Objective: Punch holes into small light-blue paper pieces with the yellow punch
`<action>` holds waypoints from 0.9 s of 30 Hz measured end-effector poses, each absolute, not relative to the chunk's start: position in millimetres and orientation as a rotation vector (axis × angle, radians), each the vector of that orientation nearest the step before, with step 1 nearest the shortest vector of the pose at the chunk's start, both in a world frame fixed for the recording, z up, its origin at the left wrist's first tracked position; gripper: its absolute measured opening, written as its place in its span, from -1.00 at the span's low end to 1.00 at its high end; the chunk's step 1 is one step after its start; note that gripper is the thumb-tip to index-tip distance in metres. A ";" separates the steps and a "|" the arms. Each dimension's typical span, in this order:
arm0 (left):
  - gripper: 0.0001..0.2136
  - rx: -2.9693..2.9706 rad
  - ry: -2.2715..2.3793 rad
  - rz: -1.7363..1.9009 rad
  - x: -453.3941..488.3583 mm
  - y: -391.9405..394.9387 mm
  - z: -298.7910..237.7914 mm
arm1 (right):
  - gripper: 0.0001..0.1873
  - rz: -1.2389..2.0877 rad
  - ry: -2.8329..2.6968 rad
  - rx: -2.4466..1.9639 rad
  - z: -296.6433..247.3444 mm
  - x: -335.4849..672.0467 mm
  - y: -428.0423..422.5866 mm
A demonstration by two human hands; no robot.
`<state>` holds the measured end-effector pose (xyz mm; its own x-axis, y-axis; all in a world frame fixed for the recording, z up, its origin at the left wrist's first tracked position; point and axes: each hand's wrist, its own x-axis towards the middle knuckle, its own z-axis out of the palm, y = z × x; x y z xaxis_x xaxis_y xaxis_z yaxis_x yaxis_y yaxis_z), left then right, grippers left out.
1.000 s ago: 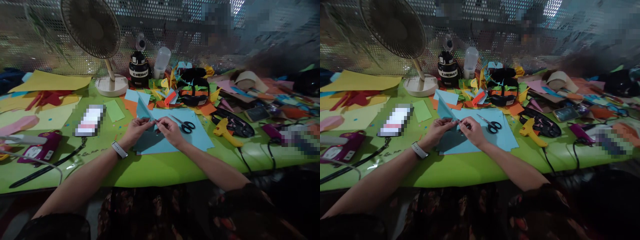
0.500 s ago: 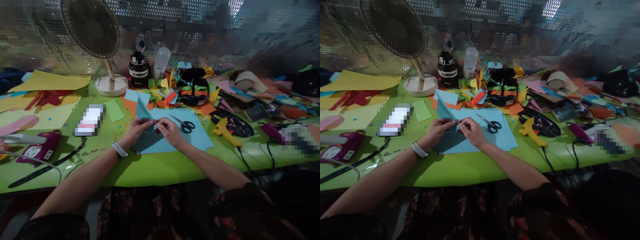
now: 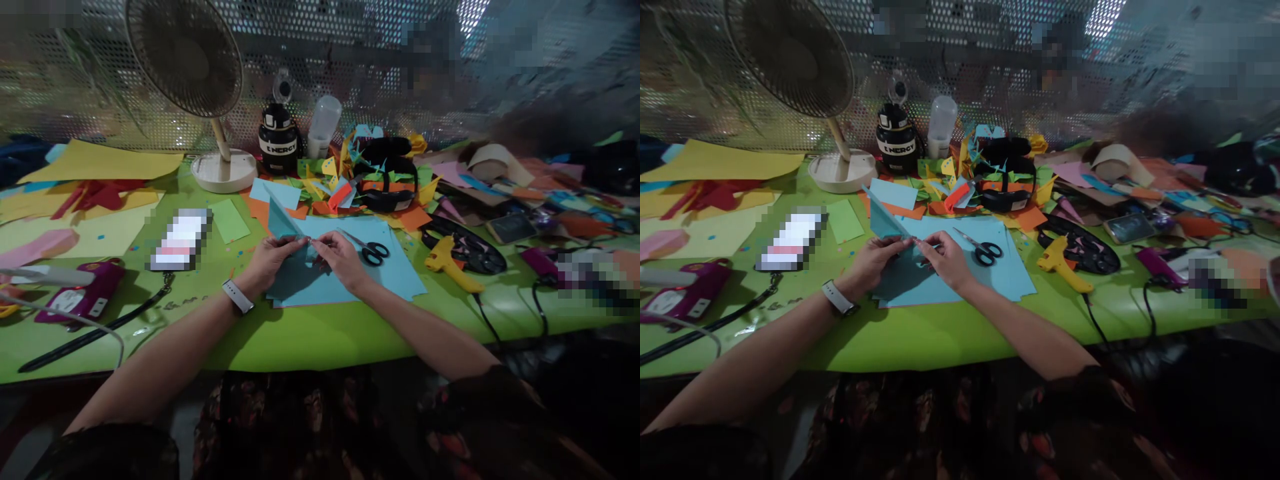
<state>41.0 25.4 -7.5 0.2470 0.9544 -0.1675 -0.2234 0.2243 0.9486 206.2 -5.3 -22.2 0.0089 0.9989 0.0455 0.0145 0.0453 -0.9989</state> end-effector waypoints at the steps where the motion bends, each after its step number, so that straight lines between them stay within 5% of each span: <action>1: -0.74 0.983 0.952 0.998 40.6 25.6 -7.7 | -0.54 1.198 -1.269 -1.196 -19.6 205.9 -6.4; 27: -0.76 0.974 0.881 0.975 38.6 32.9 -12.4 | -0.58 1.410 -1.324 -1.105 -17.5 204.5 -4.1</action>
